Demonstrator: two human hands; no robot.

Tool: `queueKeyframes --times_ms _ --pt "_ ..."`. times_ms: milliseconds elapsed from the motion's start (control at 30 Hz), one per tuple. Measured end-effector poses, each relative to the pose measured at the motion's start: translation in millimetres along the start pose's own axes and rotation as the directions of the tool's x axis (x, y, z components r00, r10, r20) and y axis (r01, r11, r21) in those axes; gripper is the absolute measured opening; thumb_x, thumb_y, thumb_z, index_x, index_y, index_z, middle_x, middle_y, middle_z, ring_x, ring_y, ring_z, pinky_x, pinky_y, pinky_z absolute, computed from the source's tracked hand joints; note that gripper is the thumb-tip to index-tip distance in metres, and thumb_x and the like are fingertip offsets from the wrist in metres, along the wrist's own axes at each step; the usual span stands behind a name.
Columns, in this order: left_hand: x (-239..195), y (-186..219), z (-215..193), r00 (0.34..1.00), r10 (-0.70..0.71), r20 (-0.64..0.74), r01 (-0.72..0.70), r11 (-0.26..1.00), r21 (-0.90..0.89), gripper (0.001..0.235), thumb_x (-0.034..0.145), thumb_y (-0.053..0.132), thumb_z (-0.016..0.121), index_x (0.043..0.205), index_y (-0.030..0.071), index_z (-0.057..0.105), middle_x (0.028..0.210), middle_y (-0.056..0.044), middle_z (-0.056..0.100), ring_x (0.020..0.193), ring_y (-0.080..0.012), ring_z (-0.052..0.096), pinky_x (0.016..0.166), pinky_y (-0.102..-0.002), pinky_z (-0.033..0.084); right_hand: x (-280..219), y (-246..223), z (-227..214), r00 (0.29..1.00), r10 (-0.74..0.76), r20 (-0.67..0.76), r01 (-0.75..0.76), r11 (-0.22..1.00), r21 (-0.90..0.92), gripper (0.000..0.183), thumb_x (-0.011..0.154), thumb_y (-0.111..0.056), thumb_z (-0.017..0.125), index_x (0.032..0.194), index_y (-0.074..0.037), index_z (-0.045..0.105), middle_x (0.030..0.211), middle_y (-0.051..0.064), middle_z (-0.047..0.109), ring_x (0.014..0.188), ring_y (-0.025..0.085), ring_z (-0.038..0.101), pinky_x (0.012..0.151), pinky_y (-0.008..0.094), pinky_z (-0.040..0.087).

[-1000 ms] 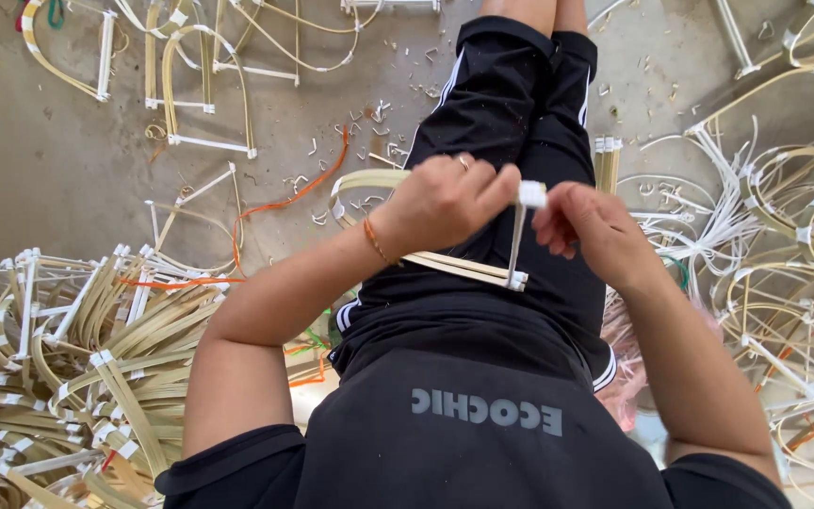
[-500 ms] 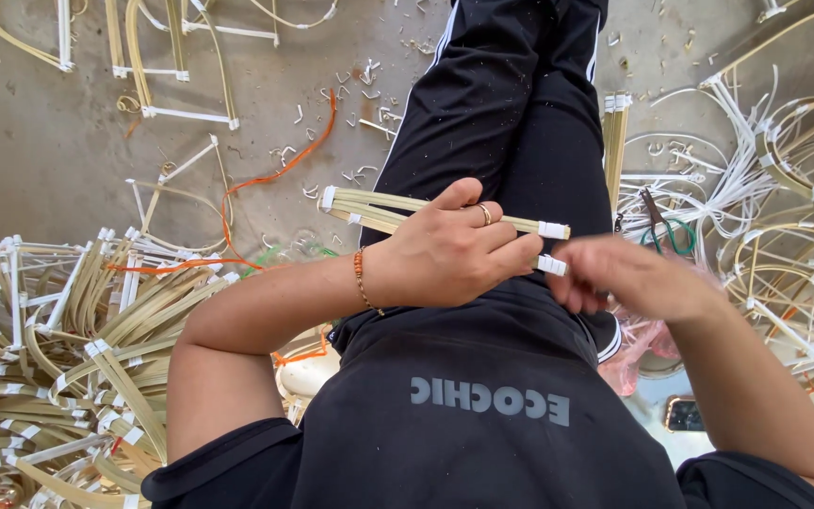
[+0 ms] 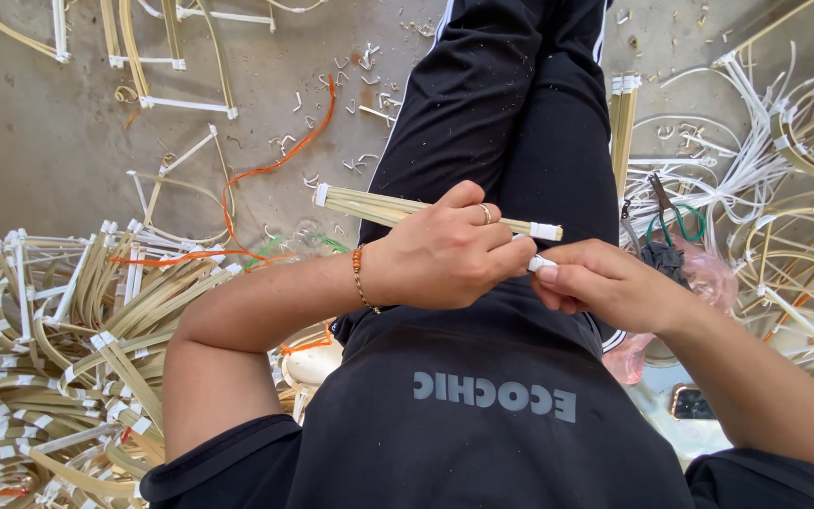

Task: Assembling and securing bamboo furniture frames using bamboo strips, tape, and hand tools.

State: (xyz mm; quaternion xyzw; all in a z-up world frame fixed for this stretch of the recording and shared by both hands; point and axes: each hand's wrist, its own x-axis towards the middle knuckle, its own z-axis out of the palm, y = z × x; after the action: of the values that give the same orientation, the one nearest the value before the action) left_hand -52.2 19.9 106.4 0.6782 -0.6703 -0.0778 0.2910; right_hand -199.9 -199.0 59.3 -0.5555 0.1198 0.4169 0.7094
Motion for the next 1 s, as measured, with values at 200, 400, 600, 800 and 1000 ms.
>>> queueKeyframes --times_ms 200,400,600,800,1000 --pt "-3.3 -1.2 3.5 0.999 0.021 0.029 -0.022 0.999 0.05 0.013 0.093 0.017 0.068 0.102 0.009 0.063 0.078 0.0 0.059 0.077 -0.0169 0.06 0.08 -0.035 0.041 6.9 -8.3 4.5 1.0 0.022 -0.006 -0.022 1.0 -0.013 0.045 0.103 -0.032 0.048 0.072 -0.004 0.062 0.061 -0.001 0.051 0.055 0.009 0.045 0.05 0.027 0.039" --pt "-6.7 5.8 4.8 0.998 0.052 0.047 -0.055 0.997 0.054 0.025 0.094 0.018 0.068 0.114 0.004 0.066 0.083 0.0 0.061 0.082 -0.0177 0.062 0.083 -0.035 0.043 11.1 -0.8 11.5 0.998 0.029 0.058 -0.027 0.999 -0.037 0.044 0.102 -0.034 0.049 0.073 -0.004 0.065 0.062 -0.001 0.055 0.057 0.01 0.05 0.052 0.027 0.043" --pt "19.4 -2.0 -1.1 0.999 0.032 0.01 -0.033 0.993 0.116 0.026 0.096 0.023 0.072 0.116 0.008 0.067 0.093 -0.002 0.06 0.089 -0.0194 0.059 0.087 -0.037 0.044 9.1 13.7 -45.9 0.972 -0.206 -0.116 0.203 0.979 -0.032 0.045 0.102 -0.04 0.042 0.087 -0.008 0.07 0.074 -0.001 0.066 0.067 0.01 0.061 0.06 0.027 0.05" --pt "31.9 -15.2 -4.3 0.995 -0.006 -0.1 0.025 0.982 0.187 0.037 0.097 0.018 0.069 0.13 0.003 0.059 0.112 -0.012 0.06 0.1 -0.0268 0.058 0.089 -0.041 0.049 124.1 241.6 -177.6 0.564 -0.337 -0.754 0.016 0.917 -0.398 0.037 0.115 -0.034 0.051 0.119 0.001 0.062 0.095 0.016 0.064 0.081 0.023 0.063 0.072 0.038 0.049" --pt "28.9 -46.0 -1.1 0.989 -0.131 0.067 0.083 0.874 0.479 0.045 0.105 0.013 0.065 0.149 0.005 0.059 0.088 -0.004 0.059 0.072 -0.0184 0.057 0.06 -0.033 0.045 47.3 155.9 -135.8 0.505 -0.108 -0.856 -0.061 0.985 -0.161 0.031 0.107 -0.032 0.055 0.121 -0.006 0.063 0.078 0.009 0.064 0.068 0.024 0.065 0.065 0.041 0.051"
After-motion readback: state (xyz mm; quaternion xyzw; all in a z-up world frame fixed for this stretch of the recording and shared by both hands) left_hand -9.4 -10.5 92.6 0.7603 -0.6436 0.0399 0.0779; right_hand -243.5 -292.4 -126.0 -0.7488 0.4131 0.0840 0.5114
